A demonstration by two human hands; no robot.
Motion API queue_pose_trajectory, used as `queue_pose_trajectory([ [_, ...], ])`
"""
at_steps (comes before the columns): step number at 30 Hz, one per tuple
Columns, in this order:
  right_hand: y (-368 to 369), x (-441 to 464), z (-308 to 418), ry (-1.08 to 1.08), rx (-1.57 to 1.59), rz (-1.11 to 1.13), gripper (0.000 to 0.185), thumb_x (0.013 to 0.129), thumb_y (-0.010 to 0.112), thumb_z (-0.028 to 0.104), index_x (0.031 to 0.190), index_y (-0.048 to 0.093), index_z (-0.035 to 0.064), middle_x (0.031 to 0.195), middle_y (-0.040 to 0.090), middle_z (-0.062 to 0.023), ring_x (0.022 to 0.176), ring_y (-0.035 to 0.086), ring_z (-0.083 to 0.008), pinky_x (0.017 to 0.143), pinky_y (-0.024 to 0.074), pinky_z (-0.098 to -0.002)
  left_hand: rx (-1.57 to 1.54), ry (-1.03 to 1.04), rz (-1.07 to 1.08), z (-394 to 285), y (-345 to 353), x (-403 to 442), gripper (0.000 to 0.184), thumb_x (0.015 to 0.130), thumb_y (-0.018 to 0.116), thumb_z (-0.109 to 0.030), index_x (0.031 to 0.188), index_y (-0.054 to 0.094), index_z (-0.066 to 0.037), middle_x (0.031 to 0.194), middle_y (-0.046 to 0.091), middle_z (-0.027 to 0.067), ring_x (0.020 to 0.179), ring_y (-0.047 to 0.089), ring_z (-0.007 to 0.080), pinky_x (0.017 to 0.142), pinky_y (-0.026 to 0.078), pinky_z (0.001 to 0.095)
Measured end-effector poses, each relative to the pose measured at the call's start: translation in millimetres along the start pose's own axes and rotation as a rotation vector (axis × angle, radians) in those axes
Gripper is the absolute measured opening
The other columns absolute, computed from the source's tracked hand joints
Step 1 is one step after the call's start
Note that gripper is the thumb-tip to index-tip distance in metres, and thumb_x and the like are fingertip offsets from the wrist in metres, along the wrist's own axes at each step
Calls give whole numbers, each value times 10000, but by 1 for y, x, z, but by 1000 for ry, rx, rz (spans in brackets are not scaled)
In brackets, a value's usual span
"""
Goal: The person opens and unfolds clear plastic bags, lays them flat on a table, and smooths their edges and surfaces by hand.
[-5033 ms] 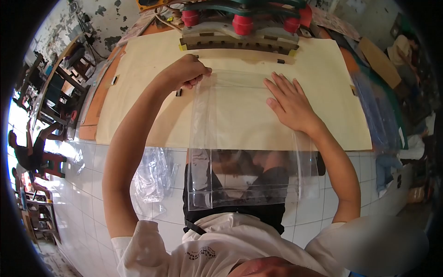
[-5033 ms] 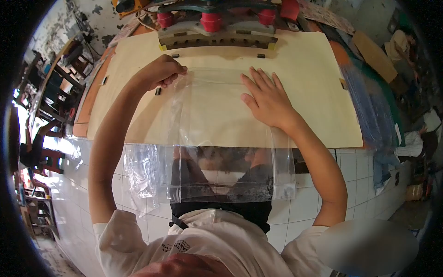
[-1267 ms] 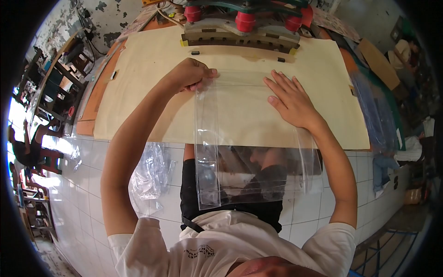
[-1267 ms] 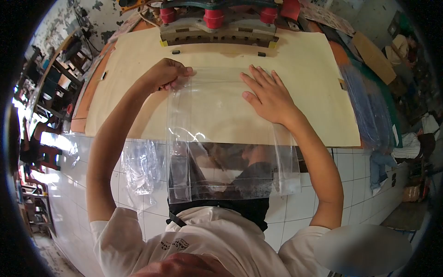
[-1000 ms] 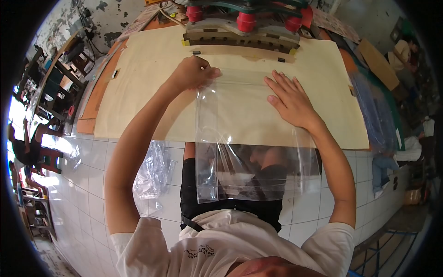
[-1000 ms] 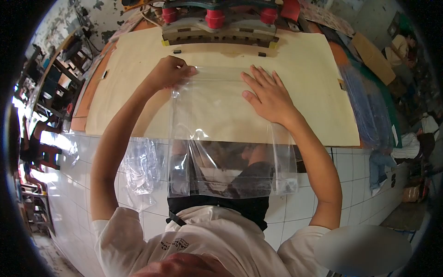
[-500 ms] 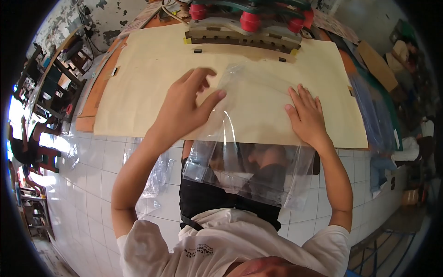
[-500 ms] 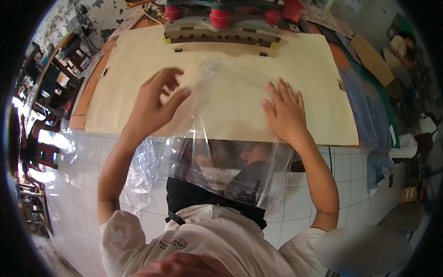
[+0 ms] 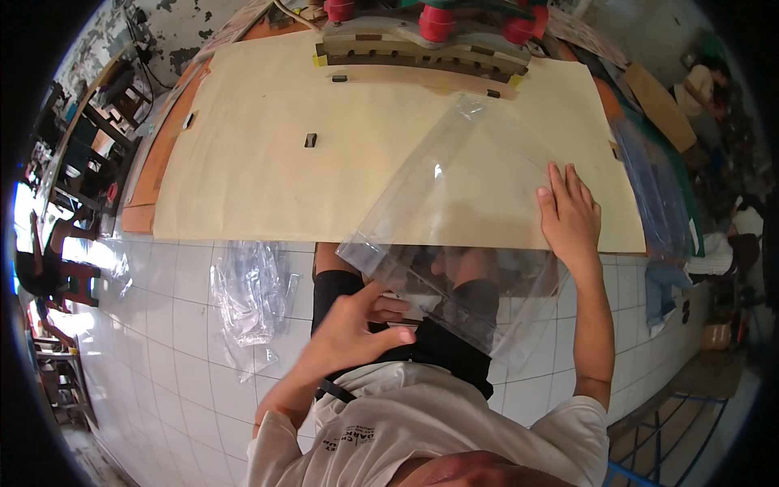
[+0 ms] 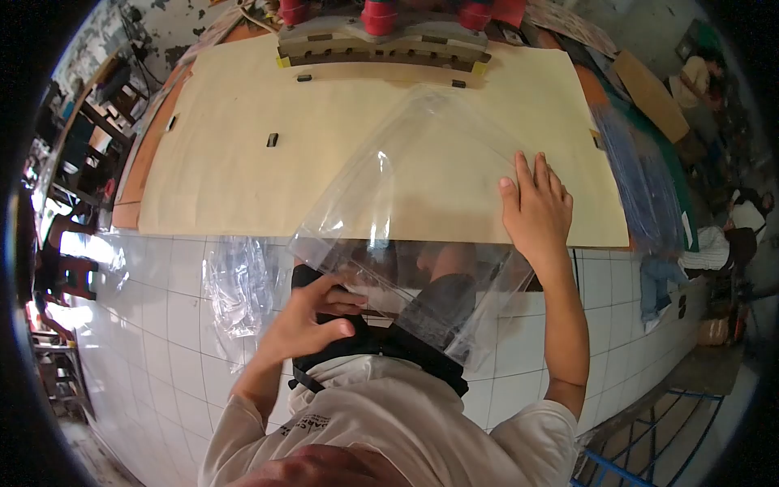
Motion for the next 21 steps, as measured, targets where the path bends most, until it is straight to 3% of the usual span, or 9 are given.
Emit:
queue_pose_trajectory([
  [2,-5,-3,3,13,-34,3,553,1022,434,435,1476,467,120,1516,432,-207,1374,423,-349,1098,314,-514,-148,76,-14,7,29,5,649,888,772,-254,1337,417,52,1100,698,228,946,730,274,733,592,334],
  [4,-11,-8,8,-28,-108,-28,546,1004,471,439,1427,523,98,1459,498,-207,1268,512,-350,993,400,-512,-561,87,-216,9,35,7,561,945,687,-130,1344,322,17,1027,694,188,876,720,224,685,585,307],
  [7,-26,-17,12,-74,-81,-35,526,976,524,437,1352,593,75,1353,581,-206,1164,575,-341,894,469,-491,-508,83,-379,-8,15,7,449,971,616,-55,1295,307,-9,933,671,145,814,698,185,624,572,283],
  [9,-37,-26,15,-95,-64,-33,501,963,553,422,1308,620,65,1273,619,-203,1095,609,-339,849,489,-471,-449,143,-523,-26,-9,10,476,968,616,-56,1302,281,-9,869,650,105,626,638,143,529,541,239],
  [15,-64,-43,24,-127,33,35,369,924,634,376,1085,713,53,883,700,-153,741,676,-331,702,526,-432,-96,94,-543,-58,-86,36,579,938,629,-8,1403,284,-9,726,631,56,546,569,83,461,473,232],
  [16,-69,-44,25,-135,60,35,338,918,644,369,1014,730,57,776,695,-134,657,669,-330,668,526,-430,20,73,-505,-57,-100,46,556,931,652,-43,1384,333,-3,710,643,71,530,585,106,472,470,249],
  [18,-77,-31,21,-90,145,72,332,917,645,375,980,734,62,726,682,-127,638,665,-325,651,523,-420,136,58,-456,-64,-118,60,536,925,676,-79,1366,382,3,693,655,86,514,600,129,483,467,267],
  [20,-75,-4,13,-37,317,147,314,918,643,366,961,735,68,663,669,-123,658,672,-322,641,518,-382,851,67,-490,-96,-127,67,459,908,709,-182,1275,515,12,697,675,128,508,638,211,504,468,317],
  [21,-70,13,8,-68,384,114,307,923,645,342,990,728,54,688,678,-126,646,663,-310,647,517,-371,856,74,-481,-98,-131,75,459,908,709,-182,1275,515,12,697,675,128,508,638,211,504,468,317],
])
Point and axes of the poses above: each hand's wrist, its own x-axis towards the middle knuckle, its own y-axis out of the palm, z = x × y, the point moved 8 cm from there along x, towards the middle knuckle
